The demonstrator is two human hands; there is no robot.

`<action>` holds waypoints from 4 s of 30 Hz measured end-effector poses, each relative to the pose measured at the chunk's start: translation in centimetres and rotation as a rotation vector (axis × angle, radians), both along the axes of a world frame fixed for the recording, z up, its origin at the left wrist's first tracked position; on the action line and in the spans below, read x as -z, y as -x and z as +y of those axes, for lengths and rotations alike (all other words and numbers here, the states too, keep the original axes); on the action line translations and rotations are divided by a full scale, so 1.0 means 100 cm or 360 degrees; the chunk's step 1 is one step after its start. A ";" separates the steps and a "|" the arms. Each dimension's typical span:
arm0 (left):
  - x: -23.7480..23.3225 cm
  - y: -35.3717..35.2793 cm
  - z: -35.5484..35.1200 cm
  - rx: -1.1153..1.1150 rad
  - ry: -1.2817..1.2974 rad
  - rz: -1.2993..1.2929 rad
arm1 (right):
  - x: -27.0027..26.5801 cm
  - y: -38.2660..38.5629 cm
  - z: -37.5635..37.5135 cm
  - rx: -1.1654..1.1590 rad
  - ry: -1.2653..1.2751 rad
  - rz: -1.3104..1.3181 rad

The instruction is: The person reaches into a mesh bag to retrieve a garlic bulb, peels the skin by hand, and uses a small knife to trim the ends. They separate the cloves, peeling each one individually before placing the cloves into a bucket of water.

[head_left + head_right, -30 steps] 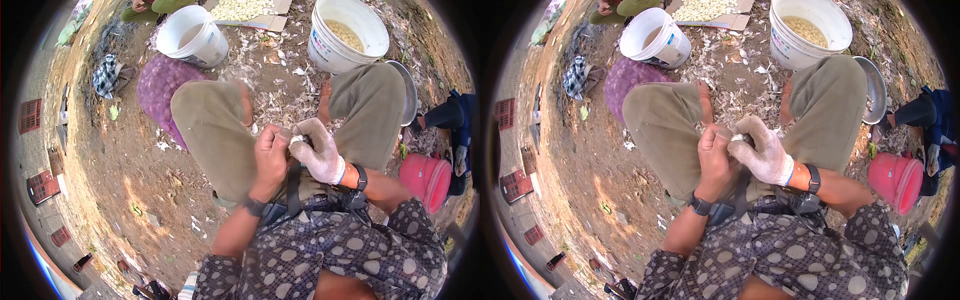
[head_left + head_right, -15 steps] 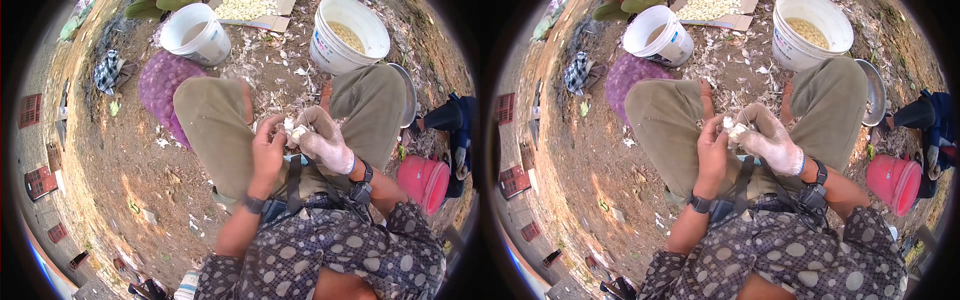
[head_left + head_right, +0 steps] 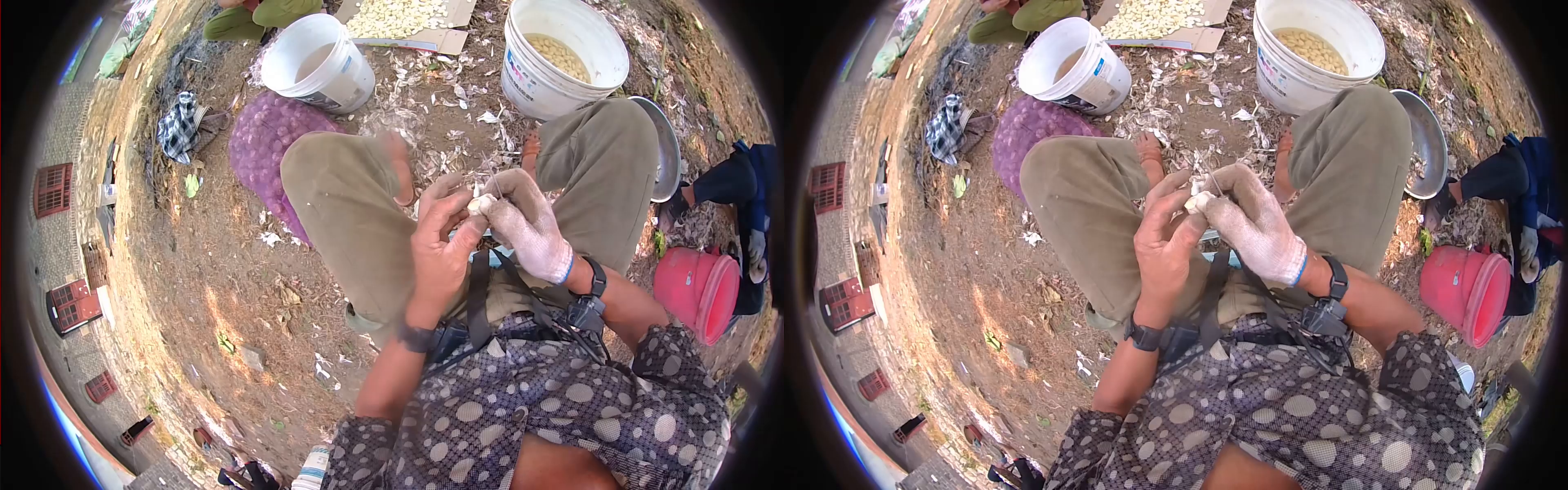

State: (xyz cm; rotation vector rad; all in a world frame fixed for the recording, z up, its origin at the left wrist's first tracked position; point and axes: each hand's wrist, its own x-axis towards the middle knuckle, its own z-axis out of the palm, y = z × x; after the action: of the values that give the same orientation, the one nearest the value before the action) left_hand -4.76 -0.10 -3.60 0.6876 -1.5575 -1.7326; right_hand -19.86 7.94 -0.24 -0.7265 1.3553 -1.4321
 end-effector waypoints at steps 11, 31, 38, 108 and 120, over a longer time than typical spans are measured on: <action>-0.020 0.004 0.010 -0.0234 -0.0190 0.0241 | 0.008 0.020 -0.011 0.0345 -0.0112 -0.0313; -0.206 0.076 0.061 0.0774 0.0080 0.1955 | -0.003 0.025 -0.009 0.0251 -0.0176 -0.0271; -0.225 0.045 0.064 0.0783 -0.0078 0.1479 | -0.005 0.025 -0.010 0.0227 -0.0147 -0.0190; -0.009 0.012 -0.021 -0.0069 -0.0468 0.0239 | 0.031 0.039 -0.010 0.0498 -0.0311 0.0535; -0.009 0.017 -0.017 0.0209 -0.0048 -0.0044 | -0.010 0.031 -0.007 -0.0040 -0.0200 0.0312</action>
State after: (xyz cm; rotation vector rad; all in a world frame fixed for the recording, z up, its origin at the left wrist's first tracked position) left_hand -6.41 -1.77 -2.74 0.6390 -1.6299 -1.8530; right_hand -22.92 7.24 0.77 -0.8144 1.5666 -1.2687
